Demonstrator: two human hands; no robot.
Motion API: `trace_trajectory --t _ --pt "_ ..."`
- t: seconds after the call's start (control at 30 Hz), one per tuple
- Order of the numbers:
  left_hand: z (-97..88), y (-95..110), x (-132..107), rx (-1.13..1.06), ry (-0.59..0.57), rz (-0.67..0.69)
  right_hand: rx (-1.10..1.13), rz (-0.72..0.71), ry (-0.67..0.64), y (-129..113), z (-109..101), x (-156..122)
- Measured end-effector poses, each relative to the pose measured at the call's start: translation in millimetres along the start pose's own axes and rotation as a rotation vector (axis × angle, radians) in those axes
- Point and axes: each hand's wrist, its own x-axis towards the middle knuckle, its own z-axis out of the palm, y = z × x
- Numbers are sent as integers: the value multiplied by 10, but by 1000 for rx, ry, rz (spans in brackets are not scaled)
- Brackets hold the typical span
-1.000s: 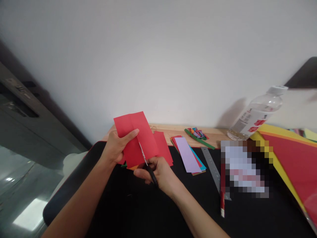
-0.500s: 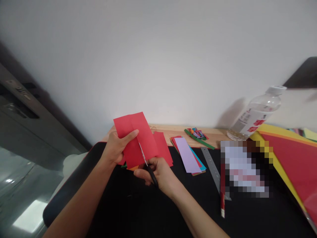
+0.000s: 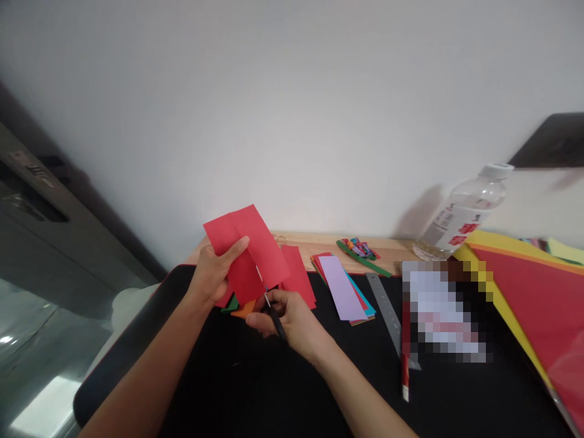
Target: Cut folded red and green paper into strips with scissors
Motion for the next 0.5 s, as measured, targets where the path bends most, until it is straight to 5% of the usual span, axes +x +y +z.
trace_trajectory --t 0.17,0.5 --pt "-59 25 85 -101 56 57 22 -85 44 -27 -7 16" --pt "-40 201 77 -175 21 61 133 -291 529 -50 -88 85"
